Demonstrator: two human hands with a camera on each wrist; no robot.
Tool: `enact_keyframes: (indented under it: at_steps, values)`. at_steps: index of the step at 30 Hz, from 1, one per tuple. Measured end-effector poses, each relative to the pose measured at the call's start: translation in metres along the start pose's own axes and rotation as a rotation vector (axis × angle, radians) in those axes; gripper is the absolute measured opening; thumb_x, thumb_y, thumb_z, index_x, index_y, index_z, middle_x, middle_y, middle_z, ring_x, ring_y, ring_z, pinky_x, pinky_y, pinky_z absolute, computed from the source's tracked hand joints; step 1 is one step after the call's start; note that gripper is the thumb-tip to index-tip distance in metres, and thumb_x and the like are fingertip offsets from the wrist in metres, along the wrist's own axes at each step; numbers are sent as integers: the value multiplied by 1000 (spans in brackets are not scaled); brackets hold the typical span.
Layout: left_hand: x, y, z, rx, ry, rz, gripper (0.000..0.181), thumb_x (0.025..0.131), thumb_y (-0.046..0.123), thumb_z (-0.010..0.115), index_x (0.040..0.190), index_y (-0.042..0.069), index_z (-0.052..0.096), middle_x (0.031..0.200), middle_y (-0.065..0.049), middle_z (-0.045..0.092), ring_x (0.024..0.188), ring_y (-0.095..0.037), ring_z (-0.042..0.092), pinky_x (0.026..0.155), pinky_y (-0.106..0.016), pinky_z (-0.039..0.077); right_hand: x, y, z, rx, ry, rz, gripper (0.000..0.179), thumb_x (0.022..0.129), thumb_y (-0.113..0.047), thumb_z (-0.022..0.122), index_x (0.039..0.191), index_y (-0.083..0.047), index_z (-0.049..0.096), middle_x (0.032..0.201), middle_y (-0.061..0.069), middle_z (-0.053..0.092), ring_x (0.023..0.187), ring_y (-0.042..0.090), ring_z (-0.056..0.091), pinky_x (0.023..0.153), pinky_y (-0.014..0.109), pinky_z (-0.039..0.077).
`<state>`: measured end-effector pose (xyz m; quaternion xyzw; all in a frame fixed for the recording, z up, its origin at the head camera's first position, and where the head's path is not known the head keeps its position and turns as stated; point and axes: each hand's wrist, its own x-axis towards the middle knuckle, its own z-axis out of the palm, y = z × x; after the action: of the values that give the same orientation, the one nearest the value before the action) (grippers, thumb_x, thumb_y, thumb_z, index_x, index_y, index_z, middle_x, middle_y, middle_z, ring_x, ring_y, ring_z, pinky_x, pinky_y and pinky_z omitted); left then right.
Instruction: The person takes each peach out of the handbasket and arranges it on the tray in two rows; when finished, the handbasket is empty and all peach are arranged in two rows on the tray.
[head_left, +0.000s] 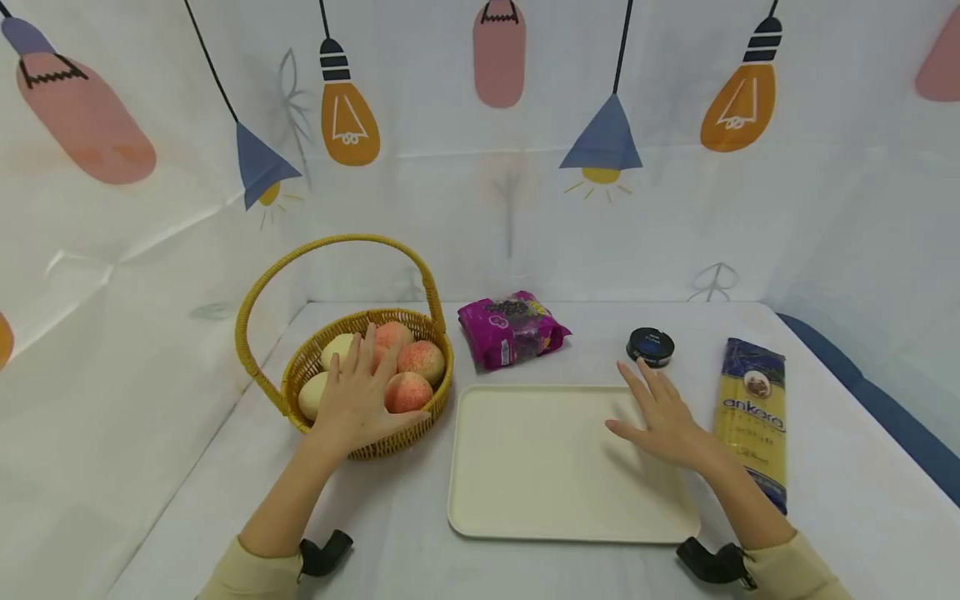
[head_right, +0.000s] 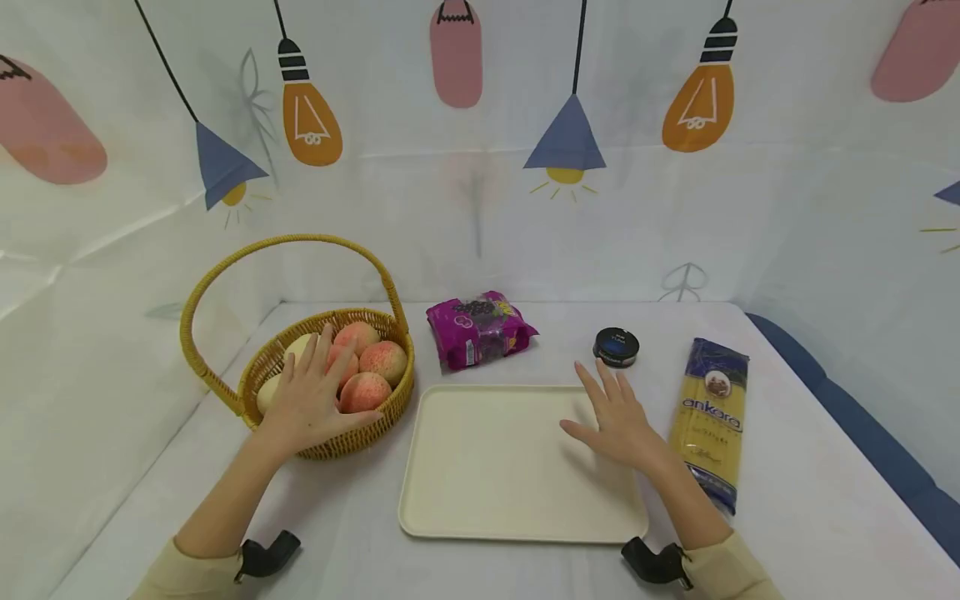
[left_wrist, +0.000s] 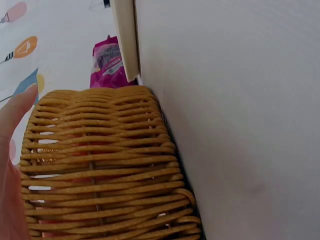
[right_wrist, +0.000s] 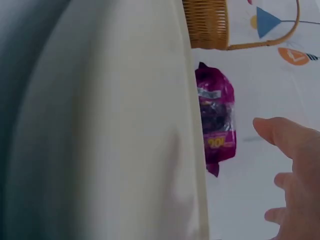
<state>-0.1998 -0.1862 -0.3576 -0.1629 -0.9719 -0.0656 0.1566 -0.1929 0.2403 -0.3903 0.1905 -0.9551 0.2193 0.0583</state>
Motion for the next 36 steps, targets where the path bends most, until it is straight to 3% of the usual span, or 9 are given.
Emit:
enact_keyframes:
  at_steps: [12,18,24,29,36]
  values:
    - [-7,-15,-5,-86,-114,-86,107,69,79,47,147,12,18,148,-25,12,132,-47,12,101,-62,15,4,22,22,182,-46,-29,77,84,-31,64,141,2,24,141,37,14,124,59,10,93,71,10]
    - [-2,-26,-8,-105,-140,-114,104,72,75,48,147,11,16,147,-25,18,130,-45,21,89,-62,34,3,30,31,209,-67,-26,75,85,-31,63,141,2,25,142,36,14,126,57,8,96,68,7]
    - [10,-37,-10,-235,-200,-164,99,77,72,45,147,9,15,146,-25,19,128,-45,26,90,-62,34,3,34,34,185,-61,-34,73,85,-32,62,140,2,28,141,35,17,127,55,11,97,66,8]
    - [18,-45,-8,-316,-218,-165,81,88,56,47,146,8,19,143,-25,25,126,-44,30,94,-62,28,1,37,36,140,-58,-21,72,85,-35,61,139,2,31,142,32,18,127,54,12,97,67,10]
    - [24,-49,-2,-348,-212,-170,69,90,39,54,140,-2,31,137,-27,34,124,-42,34,94,-58,32,-1,39,41,95,-52,-11,70,88,-37,57,140,3,30,143,30,19,127,53,13,98,66,11]
